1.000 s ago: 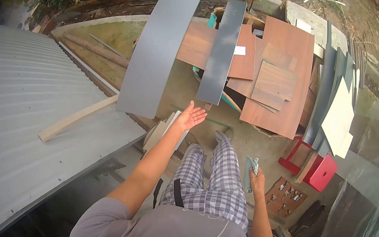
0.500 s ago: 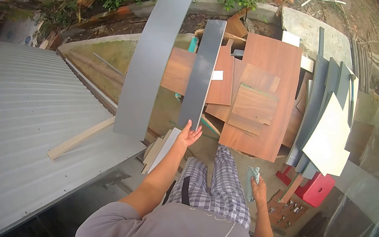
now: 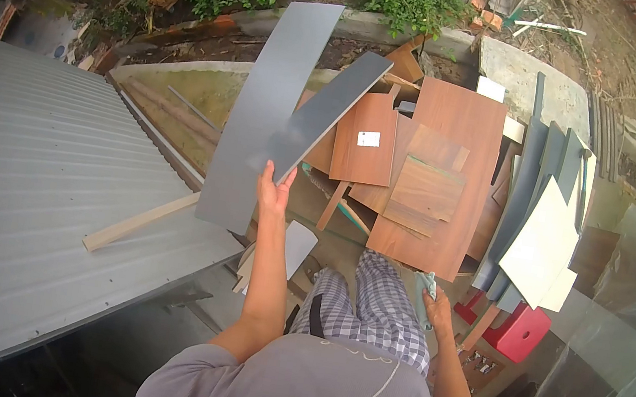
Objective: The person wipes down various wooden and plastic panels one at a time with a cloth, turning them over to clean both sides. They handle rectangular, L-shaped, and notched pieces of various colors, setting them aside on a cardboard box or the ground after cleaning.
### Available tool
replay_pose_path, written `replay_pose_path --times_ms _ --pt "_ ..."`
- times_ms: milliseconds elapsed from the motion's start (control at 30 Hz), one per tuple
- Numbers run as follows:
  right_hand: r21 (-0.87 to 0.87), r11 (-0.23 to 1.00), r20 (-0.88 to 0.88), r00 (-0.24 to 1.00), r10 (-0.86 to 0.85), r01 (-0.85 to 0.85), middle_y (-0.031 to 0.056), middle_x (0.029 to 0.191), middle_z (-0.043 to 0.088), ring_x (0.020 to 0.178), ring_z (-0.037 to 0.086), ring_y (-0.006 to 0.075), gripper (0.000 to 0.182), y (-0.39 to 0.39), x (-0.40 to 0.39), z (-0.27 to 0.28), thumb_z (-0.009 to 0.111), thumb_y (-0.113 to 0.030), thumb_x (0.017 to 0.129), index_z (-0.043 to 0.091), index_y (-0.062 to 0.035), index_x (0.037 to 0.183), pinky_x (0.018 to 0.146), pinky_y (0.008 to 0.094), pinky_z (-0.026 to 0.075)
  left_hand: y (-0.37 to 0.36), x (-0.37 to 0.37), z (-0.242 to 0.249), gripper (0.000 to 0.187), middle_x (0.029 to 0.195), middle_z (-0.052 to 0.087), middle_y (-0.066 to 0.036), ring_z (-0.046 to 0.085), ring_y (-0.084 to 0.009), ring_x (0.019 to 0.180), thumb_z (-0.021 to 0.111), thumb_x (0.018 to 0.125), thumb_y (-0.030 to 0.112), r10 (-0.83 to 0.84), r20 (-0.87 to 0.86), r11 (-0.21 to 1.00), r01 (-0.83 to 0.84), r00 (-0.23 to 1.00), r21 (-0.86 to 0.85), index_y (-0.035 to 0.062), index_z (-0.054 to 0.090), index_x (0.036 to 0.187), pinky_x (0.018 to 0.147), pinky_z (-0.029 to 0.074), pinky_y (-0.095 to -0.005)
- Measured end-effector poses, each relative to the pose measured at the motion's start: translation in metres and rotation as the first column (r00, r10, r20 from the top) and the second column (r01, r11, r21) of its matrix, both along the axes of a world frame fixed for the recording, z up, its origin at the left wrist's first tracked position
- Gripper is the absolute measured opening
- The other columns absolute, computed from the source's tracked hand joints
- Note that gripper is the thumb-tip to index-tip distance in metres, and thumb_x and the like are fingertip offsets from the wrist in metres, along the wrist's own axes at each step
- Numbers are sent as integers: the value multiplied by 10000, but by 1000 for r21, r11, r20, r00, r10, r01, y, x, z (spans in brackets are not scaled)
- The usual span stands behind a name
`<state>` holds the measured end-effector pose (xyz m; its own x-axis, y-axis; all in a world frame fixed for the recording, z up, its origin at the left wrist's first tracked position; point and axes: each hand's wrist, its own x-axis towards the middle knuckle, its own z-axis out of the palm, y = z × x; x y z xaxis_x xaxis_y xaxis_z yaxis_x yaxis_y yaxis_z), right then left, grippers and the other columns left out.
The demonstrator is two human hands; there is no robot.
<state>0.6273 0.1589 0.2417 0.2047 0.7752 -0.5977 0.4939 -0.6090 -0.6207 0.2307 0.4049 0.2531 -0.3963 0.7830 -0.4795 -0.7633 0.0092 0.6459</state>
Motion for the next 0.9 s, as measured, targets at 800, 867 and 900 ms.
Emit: replay_pose_path --times_ms 800,867,900 --pt "831 498 350 929 -120 -249 173 1133 549 1018 514 367 369 251 -235 123 588 -131 741 579 -62 1103 888 430 402 -242 -112 281 425 1075 551 -120 606 -217 919 495 888 307 -197 -512 979 193 836 -61 14 429 1189 706 559 -379" --pt "459 888 364 907 -213 24 208 1101 562 1022 522 355 387 267 -174 66 525 -278 817 556 -58 1133 840 425 441 -256 -126 283 414 1070 549 -107 604 -206 907 509 884 298 -191 -505 981 185 842 -63 20 435 1183 682 563 -375" --pt "326 894 -13 947 -321 308 191 1136 547 1043 519 338 424 273 -131 10 492 -350 843 531 -78 1166 837 440 442 -263 -132 283 404 1065 547 -94 602 -195 894 522 881 289 -198 -494 980 188 847 -71 26 441 1177 659 566 -372"
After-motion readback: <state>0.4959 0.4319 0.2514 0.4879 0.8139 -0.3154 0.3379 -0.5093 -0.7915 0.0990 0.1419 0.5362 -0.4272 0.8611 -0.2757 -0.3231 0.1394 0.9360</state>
